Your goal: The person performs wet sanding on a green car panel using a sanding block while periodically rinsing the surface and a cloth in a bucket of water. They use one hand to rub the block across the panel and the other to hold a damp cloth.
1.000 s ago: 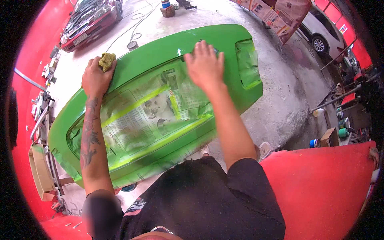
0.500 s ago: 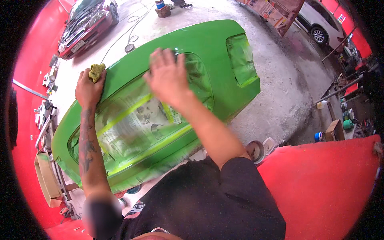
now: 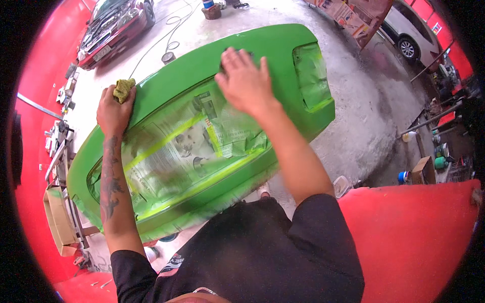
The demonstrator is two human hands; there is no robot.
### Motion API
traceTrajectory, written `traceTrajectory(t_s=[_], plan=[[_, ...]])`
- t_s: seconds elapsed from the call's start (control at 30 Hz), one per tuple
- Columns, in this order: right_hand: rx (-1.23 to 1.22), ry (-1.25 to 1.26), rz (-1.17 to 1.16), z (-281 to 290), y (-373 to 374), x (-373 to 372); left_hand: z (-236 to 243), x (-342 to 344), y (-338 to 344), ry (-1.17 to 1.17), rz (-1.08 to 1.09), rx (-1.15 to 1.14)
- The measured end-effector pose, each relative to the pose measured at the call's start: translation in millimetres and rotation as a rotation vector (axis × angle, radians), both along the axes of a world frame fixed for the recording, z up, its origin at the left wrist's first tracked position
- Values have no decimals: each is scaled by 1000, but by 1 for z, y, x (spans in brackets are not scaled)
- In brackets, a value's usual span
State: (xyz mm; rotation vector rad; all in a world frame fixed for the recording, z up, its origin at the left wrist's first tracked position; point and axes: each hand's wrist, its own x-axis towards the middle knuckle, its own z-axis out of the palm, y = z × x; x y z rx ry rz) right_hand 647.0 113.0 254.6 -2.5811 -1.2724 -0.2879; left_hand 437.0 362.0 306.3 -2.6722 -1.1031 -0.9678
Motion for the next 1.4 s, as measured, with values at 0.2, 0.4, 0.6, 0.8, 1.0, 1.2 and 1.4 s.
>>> traceTrajectory(t_s=[0.2, 0.4, 0.6, 0.8, 1.0, 1.2, 1.4], plan=[[-42, 33, -29, 4, -2, 5, 1, 1, -3, -5, -9, 18], [15, 172, -264, 15, -12, 70, 3, -1, -3, -3, -11, 31], [40, -32, 178, 1, 59, -53, -1, -2, -1, 7, 15, 30], [-10, 184, 49, 29, 27, 42, -1, -6, 3, -25, -5, 37], [-4, 127, -278, 3, 20, 116, -1, 7, 1, 2, -5, 27], [76, 141, 120, 9, 28, 61, -3, -6, 2, 1, 13, 33], [108, 260, -410, -21, -61, 277, 0, 6, -2, -60, -47, 47]])
